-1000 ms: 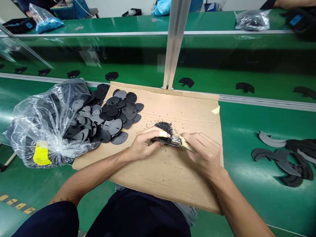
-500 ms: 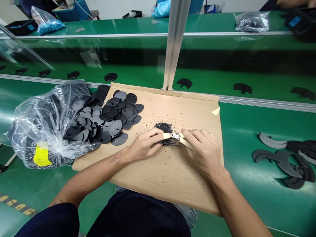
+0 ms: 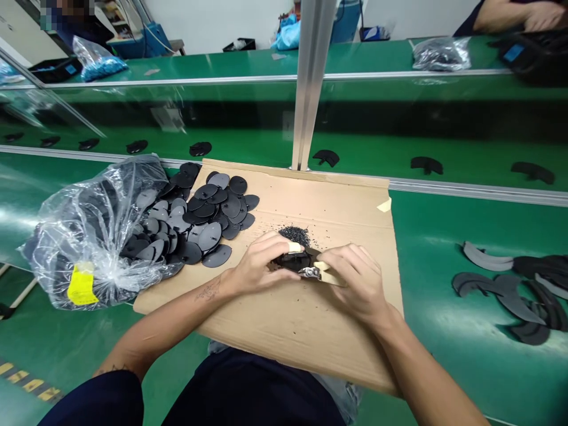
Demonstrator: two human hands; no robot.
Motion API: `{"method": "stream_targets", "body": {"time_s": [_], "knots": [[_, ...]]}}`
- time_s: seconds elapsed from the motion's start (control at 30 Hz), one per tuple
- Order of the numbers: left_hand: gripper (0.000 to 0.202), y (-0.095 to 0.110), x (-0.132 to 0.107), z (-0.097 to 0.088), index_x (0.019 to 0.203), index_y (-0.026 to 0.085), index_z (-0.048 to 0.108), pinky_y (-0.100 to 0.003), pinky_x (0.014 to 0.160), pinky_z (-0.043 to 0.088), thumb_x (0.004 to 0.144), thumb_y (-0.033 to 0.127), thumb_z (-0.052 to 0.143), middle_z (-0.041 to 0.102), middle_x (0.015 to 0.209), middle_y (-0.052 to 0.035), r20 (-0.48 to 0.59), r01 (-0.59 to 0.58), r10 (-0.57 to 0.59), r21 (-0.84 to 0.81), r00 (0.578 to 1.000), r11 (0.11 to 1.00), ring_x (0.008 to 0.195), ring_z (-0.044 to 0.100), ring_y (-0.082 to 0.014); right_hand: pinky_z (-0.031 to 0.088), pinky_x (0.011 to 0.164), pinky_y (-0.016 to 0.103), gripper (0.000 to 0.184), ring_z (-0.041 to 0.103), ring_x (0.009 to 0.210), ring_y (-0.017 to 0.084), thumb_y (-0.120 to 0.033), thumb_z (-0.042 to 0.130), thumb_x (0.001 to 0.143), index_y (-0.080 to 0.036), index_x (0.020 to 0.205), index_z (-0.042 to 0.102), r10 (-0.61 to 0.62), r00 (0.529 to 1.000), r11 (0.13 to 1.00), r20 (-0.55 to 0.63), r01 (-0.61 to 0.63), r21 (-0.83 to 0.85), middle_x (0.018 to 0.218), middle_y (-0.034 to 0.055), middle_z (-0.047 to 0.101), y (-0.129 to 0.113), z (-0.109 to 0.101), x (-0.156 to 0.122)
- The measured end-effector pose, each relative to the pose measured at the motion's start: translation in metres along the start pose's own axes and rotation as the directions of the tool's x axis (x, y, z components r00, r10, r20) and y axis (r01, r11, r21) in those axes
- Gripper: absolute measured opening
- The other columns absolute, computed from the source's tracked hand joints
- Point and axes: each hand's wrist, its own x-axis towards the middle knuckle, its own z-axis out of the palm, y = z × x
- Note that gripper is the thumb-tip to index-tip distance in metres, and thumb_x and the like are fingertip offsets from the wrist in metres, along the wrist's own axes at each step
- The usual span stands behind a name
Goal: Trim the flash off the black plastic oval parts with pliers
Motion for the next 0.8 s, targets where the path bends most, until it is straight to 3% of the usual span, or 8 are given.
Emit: {"method": "stream_targets", "body": {"time_s": [0.1, 0.2, 0.27, 0.33, 0.47, 0.57, 0.67, 0.8], "knots": [[0.054, 0.002, 0.007, -0.006, 0.120, 0.014, 0.068, -0.034, 0.079, 0.054, 0.100, 0.060, 0.046, 0.073, 0.096, -0.0115, 0.062, 0.122, -0.118, -0.078, 0.991, 0.989, 0.087, 0.066, -0.0204, 0.039, 0.066, 0.030, 0.017, 0.057, 0.071, 0.015, -0.008, 0.051, 0.094, -0.020, 0.095, 0.062, -0.042, 0.998, 0.997, -0.046, 0.038, -0.074, 0.079, 0.0035, 0.069, 0.001, -0.002, 0.001], [0.034, 0.003, 0.019, -0.010, 0.111, 0.015, 0.071, -0.028, 0.073, 0.053, 0.101, 0.043, 0.054, 0.072, 0.087, -0.0065, 0.223, 0.284, -0.265, -0.055, 0.938, 0.957, 0.078, 0.066, -0.0171, 0.039, 0.067, 0.030, 0.018, 0.056, 0.069, 0.015, -0.006, 0.050, 0.094, -0.020, 0.096, 0.061, -0.088, 0.995, 0.992, -0.048, 0.083, -0.097, 0.079, 0.0039, 0.069, 0.003, -0.002, 0.002], [0.022, 0.001, 0.030, -0.015, 0.102, 0.016, 0.072, -0.025, 0.067, 0.051, 0.099, 0.033, 0.058, 0.071, 0.081, -0.0038, 0.351, 0.304, -0.288, 0.010, 0.891, 0.953, 0.071, 0.064, -0.0151, 0.040, 0.068, 0.030, 0.017, 0.057, 0.071, 0.016, -0.008, 0.049, 0.096, -0.020, 0.098, 0.062, -0.096, 0.994, 0.992, -0.056, 0.091, -0.091, 0.080, 0.0046, 0.070, 0.005, -0.001, 0.001], [0.018, -0.005, 0.046, -0.026, 0.097, 0.017, 0.073, -0.025, 0.069, 0.051, 0.098, 0.028, 0.059, 0.071, 0.080, -0.0037, 0.414, 0.229, -0.250, 0.102, 0.875, 0.968, 0.073, 0.065, -0.0157, 0.041, 0.069, 0.031, 0.016, 0.060, 0.076, 0.017, -0.012, 0.051, 0.097, -0.019, 0.103, 0.064, -0.075, 0.995, 0.993, -0.067, 0.068, -0.093, 0.083, 0.0058, 0.071, 0.009, 0.001, 0.001], [0.014, -0.038, 0.089, -0.061, 0.095, 0.019, 0.073, -0.034, 0.085, 0.052, 0.095, 0.023, 0.060, 0.074, 0.092, -0.0069, 0.329, 0.054, -0.186, 0.374, 0.926, 0.926, 0.089, 0.065, -0.0213, 0.043, 0.070, 0.032, 0.017, 0.062, 0.081, 0.020, -0.018, 0.053, 0.098, -0.018, 0.109, 0.066, 0.004, 0.998, 0.991, -0.065, -0.012, -0.133, 0.088, 0.0080, 0.073, 0.019, 0.003, -0.003], [0.012, -0.076, 0.128, -0.081, 0.090, 0.018, 0.072, -0.037, 0.090, 0.051, 0.091, 0.020, 0.060, 0.075, 0.094, -0.0077, 0.163, 0.187, -0.357, 0.619, 0.920, 0.763, 0.092, 0.064, -0.0237, 0.043, 0.070, 0.033, 0.018, 0.061, 0.081, 0.020, -0.021, 0.052, 0.098, -0.016, 0.109, 0.065, 0.064, 0.997, 0.984, -0.044, -0.071, -0.166, 0.090, 0.0089, 0.072, 0.027, 0.004, -0.007], [0.017, -0.113, 0.159, -0.085, 0.094, 0.016, 0.072, -0.039, 0.097, 0.049, 0.091, 0.019, 0.055, 0.076, 0.102, -0.0103, 0.073, 0.261, -0.409, 0.665, 0.910, 0.700, 0.100, 0.065, -0.0257, 0.043, 0.071, 0.034, 0.019, 0.061, 0.082, 0.021, -0.024, 0.052, 0.098, -0.015, 0.108, 0.065, 0.132, 0.991, 0.972, -0.022, -0.134, -0.195, 0.091, 0.0093, 0.071, 0.034, 0.007, -0.011], [0.020, -0.146, 0.176, -0.079, 0.097, 0.015, 0.072, -0.035, 0.097, 0.051, 0.086, 0.016, 0.056, 0.077, 0.101, -0.0096, 0.025, 0.336, -0.484, 0.687, 0.875, 0.644, 0.103, 0.067, -0.0251, 0.043, 0.074, 0.033, 0.019, 0.061, 0.086, 0.022, -0.027, 0.051, 0.099, -0.018, 0.107, 0.066, 0.219, 0.975, 0.955, 0.026, -0.208, -0.211, 0.094, 0.0096, 0.070, 0.040, 0.009, -0.016]]}}
